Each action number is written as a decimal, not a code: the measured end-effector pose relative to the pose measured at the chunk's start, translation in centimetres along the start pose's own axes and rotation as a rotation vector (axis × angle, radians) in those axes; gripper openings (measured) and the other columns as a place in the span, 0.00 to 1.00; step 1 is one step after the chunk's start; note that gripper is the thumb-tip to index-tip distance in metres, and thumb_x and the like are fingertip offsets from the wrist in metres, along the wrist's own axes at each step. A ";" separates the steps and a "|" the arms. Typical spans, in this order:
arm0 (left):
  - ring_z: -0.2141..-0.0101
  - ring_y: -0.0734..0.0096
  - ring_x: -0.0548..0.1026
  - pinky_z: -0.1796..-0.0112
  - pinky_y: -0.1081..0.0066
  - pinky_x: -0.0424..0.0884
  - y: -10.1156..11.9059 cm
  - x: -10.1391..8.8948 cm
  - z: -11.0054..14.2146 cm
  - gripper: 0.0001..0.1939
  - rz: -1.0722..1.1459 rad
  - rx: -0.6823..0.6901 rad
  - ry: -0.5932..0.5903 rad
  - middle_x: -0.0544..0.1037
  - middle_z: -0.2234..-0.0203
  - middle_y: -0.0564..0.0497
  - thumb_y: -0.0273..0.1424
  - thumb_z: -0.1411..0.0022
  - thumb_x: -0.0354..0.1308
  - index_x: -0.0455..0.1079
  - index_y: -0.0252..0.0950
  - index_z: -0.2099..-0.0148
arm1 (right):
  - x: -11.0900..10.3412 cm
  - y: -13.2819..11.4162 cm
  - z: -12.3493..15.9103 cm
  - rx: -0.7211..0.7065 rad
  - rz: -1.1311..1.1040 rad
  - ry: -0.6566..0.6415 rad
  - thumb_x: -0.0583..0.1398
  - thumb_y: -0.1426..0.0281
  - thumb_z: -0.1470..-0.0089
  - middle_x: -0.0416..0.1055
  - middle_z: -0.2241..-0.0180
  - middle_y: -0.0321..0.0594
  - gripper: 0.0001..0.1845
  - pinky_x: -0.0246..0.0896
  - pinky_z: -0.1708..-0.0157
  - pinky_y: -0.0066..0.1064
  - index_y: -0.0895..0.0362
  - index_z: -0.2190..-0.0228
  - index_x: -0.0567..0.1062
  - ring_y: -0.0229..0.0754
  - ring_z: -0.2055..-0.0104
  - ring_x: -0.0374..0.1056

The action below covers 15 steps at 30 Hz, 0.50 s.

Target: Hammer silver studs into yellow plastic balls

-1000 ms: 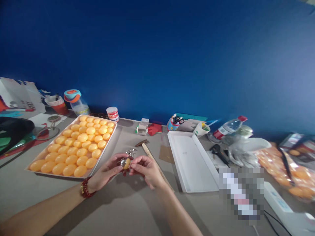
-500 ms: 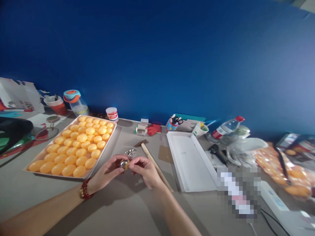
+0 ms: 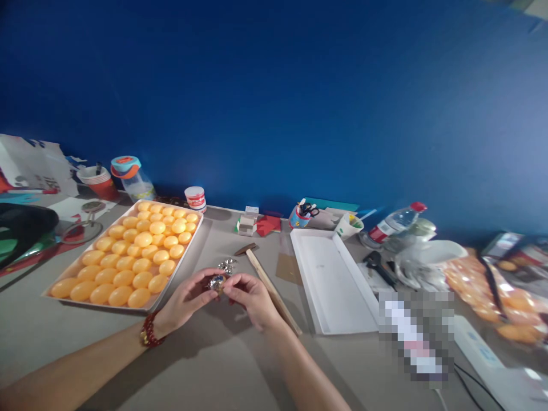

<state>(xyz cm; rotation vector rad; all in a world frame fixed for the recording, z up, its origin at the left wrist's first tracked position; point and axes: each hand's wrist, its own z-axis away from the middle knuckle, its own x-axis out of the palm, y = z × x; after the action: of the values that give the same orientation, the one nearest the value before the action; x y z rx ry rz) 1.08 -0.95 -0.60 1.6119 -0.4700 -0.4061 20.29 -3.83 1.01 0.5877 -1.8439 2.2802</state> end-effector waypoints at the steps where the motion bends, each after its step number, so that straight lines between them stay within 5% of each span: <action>1: 0.52 0.59 0.74 0.55 0.67 0.73 0.0 0.0 0.0 0.21 -0.001 -0.006 0.004 0.74 0.48 0.43 0.35 0.38 0.60 0.67 0.39 0.43 | 0.0 0.0 0.0 0.010 -0.011 0.008 0.72 0.63 0.56 0.72 0.72 0.34 0.13 0.60 0.71 0.25 0.56 0.73 0.77 0.34 0.70 0.66; 15: 0.56 0.59 0.77 0.56 0.66 0.75 0.7 0.2 0.0 0.22 0.021 -0.014 0.009 0.76 0.49 0.42 0.36 0.37 0.59 0.68 0.37 0.42 | 0.2 -0.1 0.1 -0.019 0.007 -0.018 0.71 0.61 0.55 0.73 0.71 0.36 0.15 0.59 0.70 0.26 0.57 0.73 0.75 0.37 0.70 0.68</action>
<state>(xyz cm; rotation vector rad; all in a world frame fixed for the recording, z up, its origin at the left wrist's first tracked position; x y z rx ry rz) 1.19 -1.11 0.11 1.5929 -0.4762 -0.3852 20.12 -3.90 1.20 0.6016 -1.8764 2.2673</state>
